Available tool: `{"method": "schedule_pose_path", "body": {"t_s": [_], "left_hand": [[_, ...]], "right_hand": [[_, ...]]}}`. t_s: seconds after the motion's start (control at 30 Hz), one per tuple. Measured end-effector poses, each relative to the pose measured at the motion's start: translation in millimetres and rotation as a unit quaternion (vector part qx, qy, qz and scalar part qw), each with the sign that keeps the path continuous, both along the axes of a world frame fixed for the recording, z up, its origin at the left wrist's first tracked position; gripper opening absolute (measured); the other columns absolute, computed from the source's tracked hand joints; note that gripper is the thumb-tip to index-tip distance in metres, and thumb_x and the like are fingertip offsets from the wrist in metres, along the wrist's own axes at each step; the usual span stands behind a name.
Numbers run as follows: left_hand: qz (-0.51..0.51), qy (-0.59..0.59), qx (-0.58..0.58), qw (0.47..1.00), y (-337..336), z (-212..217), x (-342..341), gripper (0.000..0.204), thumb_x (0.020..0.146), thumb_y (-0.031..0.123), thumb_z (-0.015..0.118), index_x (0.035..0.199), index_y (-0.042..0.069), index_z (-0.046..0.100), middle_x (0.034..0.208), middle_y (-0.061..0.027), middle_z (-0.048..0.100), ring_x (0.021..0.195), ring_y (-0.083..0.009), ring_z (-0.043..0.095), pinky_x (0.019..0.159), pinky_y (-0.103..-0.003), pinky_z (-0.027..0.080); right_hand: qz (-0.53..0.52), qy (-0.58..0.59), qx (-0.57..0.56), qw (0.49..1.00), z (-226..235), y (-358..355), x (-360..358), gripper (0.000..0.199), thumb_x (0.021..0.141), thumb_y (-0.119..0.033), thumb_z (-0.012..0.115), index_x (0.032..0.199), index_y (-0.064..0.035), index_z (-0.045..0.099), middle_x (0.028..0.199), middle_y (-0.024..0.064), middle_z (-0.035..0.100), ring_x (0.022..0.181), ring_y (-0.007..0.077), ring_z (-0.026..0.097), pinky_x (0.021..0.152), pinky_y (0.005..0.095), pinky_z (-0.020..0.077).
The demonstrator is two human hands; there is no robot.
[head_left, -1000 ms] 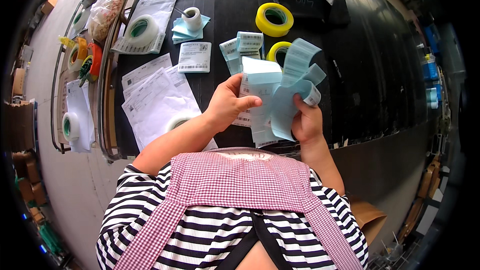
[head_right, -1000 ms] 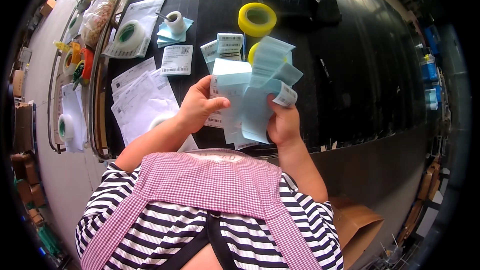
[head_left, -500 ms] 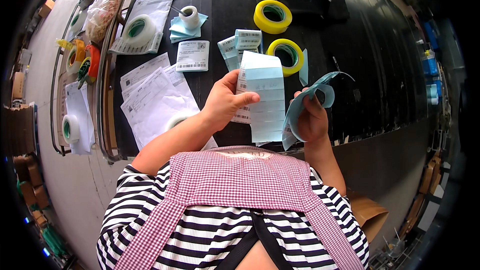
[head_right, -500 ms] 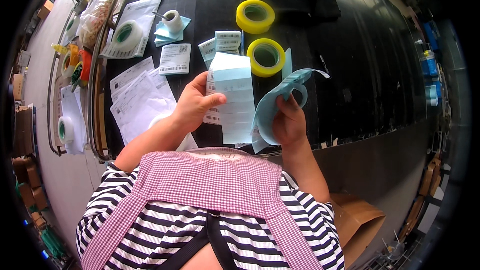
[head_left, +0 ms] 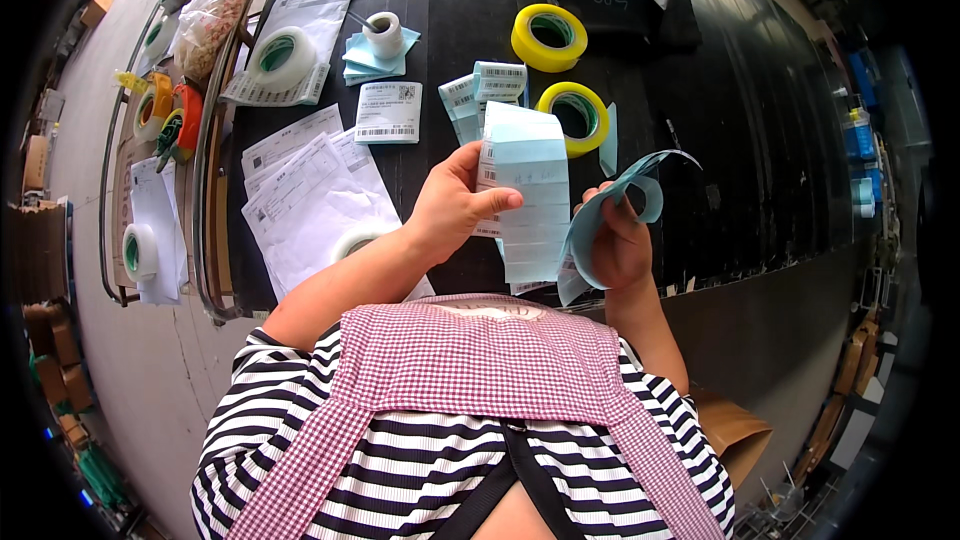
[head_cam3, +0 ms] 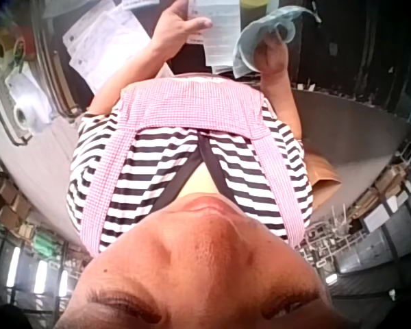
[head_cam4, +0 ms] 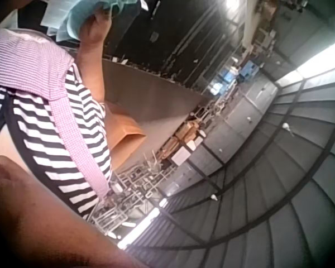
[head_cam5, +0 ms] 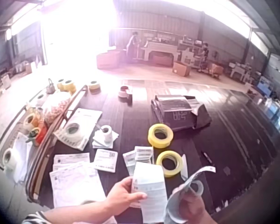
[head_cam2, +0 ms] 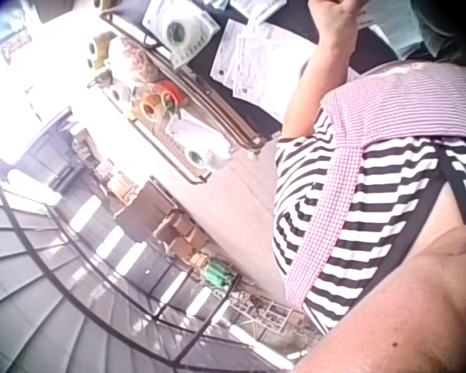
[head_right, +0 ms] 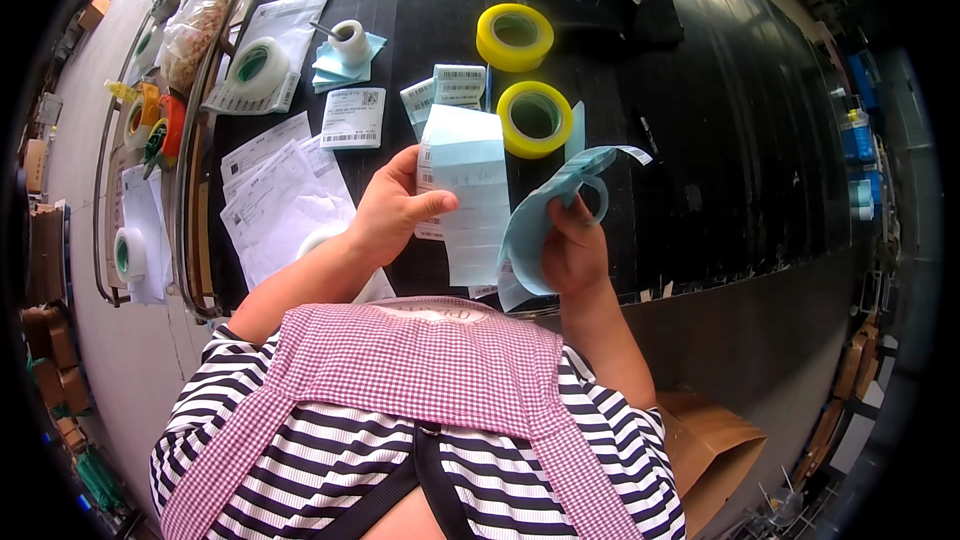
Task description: The person organizes and peels adhesive labels from a roll on a work table, handling the paper strips by hand and arranging them near rolls of tape.
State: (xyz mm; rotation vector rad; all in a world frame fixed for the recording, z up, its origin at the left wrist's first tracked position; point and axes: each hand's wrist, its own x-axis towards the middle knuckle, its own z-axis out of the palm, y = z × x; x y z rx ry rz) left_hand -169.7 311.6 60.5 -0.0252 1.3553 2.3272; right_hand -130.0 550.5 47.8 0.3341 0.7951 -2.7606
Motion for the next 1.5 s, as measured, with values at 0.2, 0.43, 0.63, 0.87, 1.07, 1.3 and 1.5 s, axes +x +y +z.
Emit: {"method": "schedule_pose_path", "body": {"t_s": [0.2,0.43,0.63,0.87,1.07,1.3,1.5], "left_hand": [[0.003,0.015,-0.003,1.000,-0.2,1.3,-0.6,0.062,0.077,0.003,0.079,0.132,0.001,0.050,0.114,-0.0092,0.064,0.106,-0.0189,0.063,0.095,-0.036,0.052],[0.044,0.024,0.018,0.999,-16.7,3.2,-3.9,0.060,0.081,-0.007,0.070,0.136,0.001,0.046,0.118,-0.0096,0.063,0.108,-0.0191,0.062,0.098,-0.036,0.050],[0.124,0.104,0.010,0.987,-103.5,12.2,-3.1,0.059,0.079,-0.008,0.066,0.134,0.004,0.049,0.120,-0.0070,0.063,0.109,-0.0177,0.061,0.100,-0.034,0.046],[0.176,0.083,-0.024,0.981,-264.2,34.8,31.9,0.056,0.087,-0.004,0.059,0.140,0.005,0.043,0.113,-0.0079,0.065,0.101,-0.0147,0.063,0.090,-0.031,0.052],[0.003,-0.037,-0.508,0.860,-268.5,-37.6,71.5,0.073,0.082,0.003,0.070,0.147,0.011,0.039,0.110,-0.0134,0.064,0.099,-0.0218,0.061,0.090,-0.035,0.049],[0.036,0.049,-0.703,0.709,-229.0,-43.0,100.0,0.077,0.075,0.019,0.078,0.142,0.011,0.040,0.129,-0.0166,0.051,0.116,-0.0338,0.054,0.098,-0.040,0.046],[0.066,0.159,-0.771,0.613,-207.4,-37.2,99.6,0.056,0.079,0.014,0.073,0.131,0.006,0.053,0.125,-0.0154,0.055,0.115,-0.0333,0.053,0.096,-0.040,0.046]], "right_hand": [[0.010,0.000,-0.004,1.000,0.3,-0.8,-0.4,0.013,0.097,-0.011,0.056,0.107,-0.0043,0.061,0.096,0.0101,0.062,0.086,0.0199,0.059,0.078,0.0317,0.0502],[0.019,0.010,0.016,1.000,-4.5,-1.6,-5.0,0.011,0.096,-0.008,0.056,0.105,-0.0056,0.061,0.096,0.0091,0.060,0.087,0.0207,0.058,0.080,0.0325,0.0491],[0.031,0.005,0.085,0.996,-4.5,-2.1,-5.6,0.016,0.095,-0.011,0.058,0.111,-0.0060,0.062,0.102,0.0093,0.063,0.092,0.0224,0.061,0.082,0.0358,0.0518],[0.099,-0.001,0.116,0.988,-4.3,-16.3,-15.3,0.020,0.097,-0.019,0.059,0.110,-0.0044,0.061,0.095,0.0060,0.064,0.083,0.0176,0.061,0.075,0.0305,0.0497],[0.093,-0.032,0.185,0.978,0.3,-41.0,-20.0,0.020,0.096,-0.016,0.057,0.112,-0.0039,0.061,0.098,0.0058,0.065,0.088,0.0188,0.063,0.081,0.0320,0.0500],[0.090,-0.016,0.208,0.974,-3.8,-32.9,-21.3,0.023,0.095,-0.009,0.057,0.118,-0.0073,0.060,0.107,0.0048,0.066,0.099,0.0200,0.063,0.090,0.0348,0.0488],[0.035,-0.069,0.204,0.976,-14.4,-52.0,-26.8,0.041,0.086,0.003,0.064,0.125,-0.0055,0.057,0.120,0.0058,0.063,0.112,0.0231,0.058,0.103,0.0377,0.0405]]}}
